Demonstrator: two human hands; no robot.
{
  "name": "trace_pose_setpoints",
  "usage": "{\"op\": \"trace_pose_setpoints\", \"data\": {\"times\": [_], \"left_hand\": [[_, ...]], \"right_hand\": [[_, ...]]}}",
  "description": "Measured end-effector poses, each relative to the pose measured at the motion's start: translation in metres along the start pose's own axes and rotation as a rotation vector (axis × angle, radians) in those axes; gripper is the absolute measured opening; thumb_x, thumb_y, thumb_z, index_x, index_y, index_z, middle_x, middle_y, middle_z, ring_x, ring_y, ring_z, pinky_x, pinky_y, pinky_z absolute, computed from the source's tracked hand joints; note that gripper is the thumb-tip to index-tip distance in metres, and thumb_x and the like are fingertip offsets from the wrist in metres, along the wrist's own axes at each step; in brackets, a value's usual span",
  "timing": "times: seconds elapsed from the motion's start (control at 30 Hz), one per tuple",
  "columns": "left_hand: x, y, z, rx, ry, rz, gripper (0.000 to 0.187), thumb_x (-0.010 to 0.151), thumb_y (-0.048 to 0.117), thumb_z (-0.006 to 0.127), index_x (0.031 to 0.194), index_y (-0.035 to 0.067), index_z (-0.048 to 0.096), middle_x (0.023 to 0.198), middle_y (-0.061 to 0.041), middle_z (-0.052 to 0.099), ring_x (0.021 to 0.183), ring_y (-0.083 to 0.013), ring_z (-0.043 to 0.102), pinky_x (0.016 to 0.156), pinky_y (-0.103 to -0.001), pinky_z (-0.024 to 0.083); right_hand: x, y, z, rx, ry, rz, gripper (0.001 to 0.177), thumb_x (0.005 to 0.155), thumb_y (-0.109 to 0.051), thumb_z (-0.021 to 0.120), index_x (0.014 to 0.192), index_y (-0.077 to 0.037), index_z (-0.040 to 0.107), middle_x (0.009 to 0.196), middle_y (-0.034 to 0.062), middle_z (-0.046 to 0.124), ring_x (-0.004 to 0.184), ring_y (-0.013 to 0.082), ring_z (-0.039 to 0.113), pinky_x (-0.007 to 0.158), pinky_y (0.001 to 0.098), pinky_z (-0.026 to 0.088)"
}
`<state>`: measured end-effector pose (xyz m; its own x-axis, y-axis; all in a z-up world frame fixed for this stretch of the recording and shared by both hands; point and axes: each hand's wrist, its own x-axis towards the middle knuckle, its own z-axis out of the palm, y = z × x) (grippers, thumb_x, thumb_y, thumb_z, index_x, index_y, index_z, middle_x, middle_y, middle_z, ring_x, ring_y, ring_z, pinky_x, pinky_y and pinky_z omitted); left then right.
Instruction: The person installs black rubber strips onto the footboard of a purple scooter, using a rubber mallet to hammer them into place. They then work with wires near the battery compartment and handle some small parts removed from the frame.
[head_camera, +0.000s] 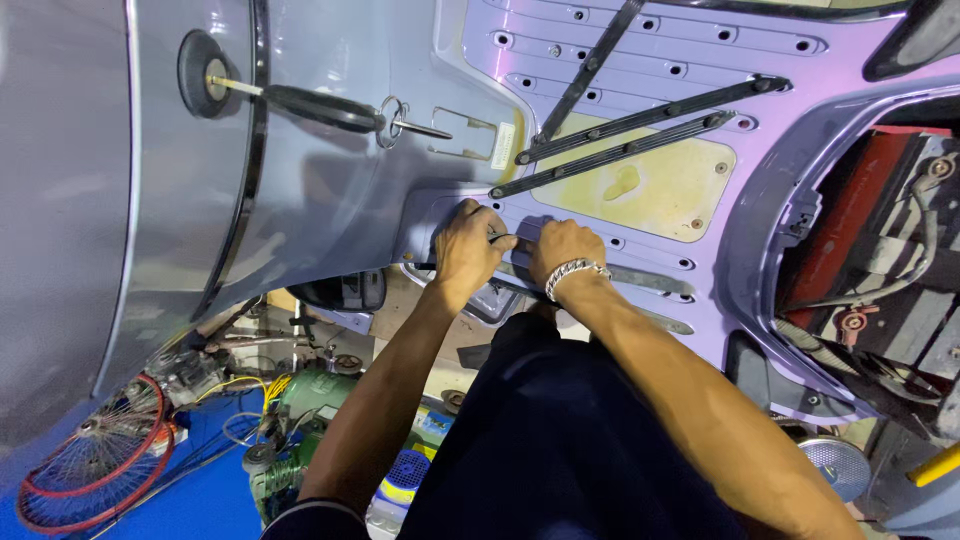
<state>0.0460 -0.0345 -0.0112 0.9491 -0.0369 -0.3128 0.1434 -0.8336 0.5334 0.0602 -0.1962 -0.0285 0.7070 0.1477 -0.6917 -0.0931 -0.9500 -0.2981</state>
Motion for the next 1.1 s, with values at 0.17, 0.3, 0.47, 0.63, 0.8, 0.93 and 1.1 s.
{"op": "trace_pose_setpoints", "data": {"times": [0.17, 0.3, 0.47, 0.63, 0.8, 0.93, 1.1], "left_hand": [[-0.003, -0.008, 0.005, 0.061, 0.033, 0.115, 0.027, 0.074, 0.021, 0.087, 0.088, 0.008, 0.068, 0.101, -0.012, 0.062, 0.097, -0.0359, 0.063, 0.080, -0.048, 0.050], [0.000, -0.010, 0.000, 0.031, 0.015, 0.154, 0.029, 0.075, 0.022, 0.088, 0.086, 0.007, 0.066, 0.099, -0.011, 0.063, 0.093, -0.0345, 0.065, 0.077, -0.047, 0.051], [0.001, -0.010, -0.004, 0.000, -0.026, 0.113, 0.034, 0.066, 0.029, 0.093, 0.079, 0.009, 0.069, 0.092, -0.009, 0.064, 0.085, -0.0311, 0.066, 0.073, -0.045, 0.052], [0.005, -0.009, -0.004, 0.007, -0.044, 0.096, 0.033, 0.065, 0.030, 0.093, 0.078, 0.010, 0.070, 0.091, -0.008, 0.067, 0.086, -0.0305, 0.068, 0.074, -0.046, 0.053], [0.024, -0.004, -0.002, 0.208, -0.161, 0.013, 0.033, 0.066, 0.033, 0.094, 0.079, 0.012, 0.072, 0.094, -0.010, 0.067, 0.091, -0.0330, 0.068, 0.079, -0.046, 0.054], [0.027, 0.007, -0.007, 0.302, -0.260, -0.059, 0.046, 0.065, 0.043, 0.094, 0.084, 0.010, 0.068, 0.094, -0.010, 0.068, 0.098, -0.0339, 0.066, 0.083, -0.048, 0.051], [0.007, 0.015, -0.014, 0.225, -0.130, 0.025, 0.045, 0.068, 0.038, 0.091, 0.092, 0.008, 0.066, 0.103, -0.009, 0.069, 0.107, -0.0299, 0.063, 0.090, -0.046, 0.049]], "right_hand": [[0.012, 0.004, 0.031, -0.094, 0.032, -0.083, 0.027, 0.089, -0.024, 0.069, 0.104, -0.003, 0.074, 0.101, 0.0195, 0.074, 0.094, 0.0371, 0.074, 0.081, 0.0459, 0.059], [0.002, 0.012, 0.043, -0.079, 0.258, -0.150, 0.039, 0.092, -0.026, 0.069, 0.120, 0.002, 0.069, 0.100, 0.0222, 0.074, 0.085, 0.0382, 0.074, 0.073, 0.0470, 0.059], [-0.003, 0.006, 0.012, 0.088, 0.009, 0.030, 0.045, 0.089, -0.043, 0.075, 0.106, -0.002, 0.075, 0.105, 0.0234, 0.074, 0.100, 0.0397, 0.072, 0.085, 0.0474, 0.058], [0.005, 0.005, 0.002, 0.054, 0.038, 0.032, 0.056, 0.080, -0.049, 0.082, 0.105, 0.000, 0.074, 0.109, 0.0240, 0.073, 0.101, 0.0388, 0.072, 0.087, 0.0455, 0.059], [0.016, -0.001, 0.003, 0.054, 0.069, 0.078, 0.056, 0.076, -0.044, 0.085, 0.108, 0.000, 0.072, 0.109, 0.0242, 0.072, 0.102, 0.0394, 0.072, 0.085, 0.0465, 0.060], [0.002, 0.009, 0.004, 0.078, 0.051, 0.068, 0.063, 0.076, -0.050, 0.086, 0.110, 0.000, 0.070, 0.108, 0.0249, 0.072, 0.102, 0.0403, 0.071, 0.086, 0.0480, 0.058], [-0.037, 0.076, 0.006, 0.204, 0.097, -0.069, 0.034, 0.083, -0.034, 0.079, 0.104, -0.008, 0.079, 0.099, 0.0205, 0.076, 0.096, 0.0405, 0.072, 0.088, 0.0478, 0.056]]}}
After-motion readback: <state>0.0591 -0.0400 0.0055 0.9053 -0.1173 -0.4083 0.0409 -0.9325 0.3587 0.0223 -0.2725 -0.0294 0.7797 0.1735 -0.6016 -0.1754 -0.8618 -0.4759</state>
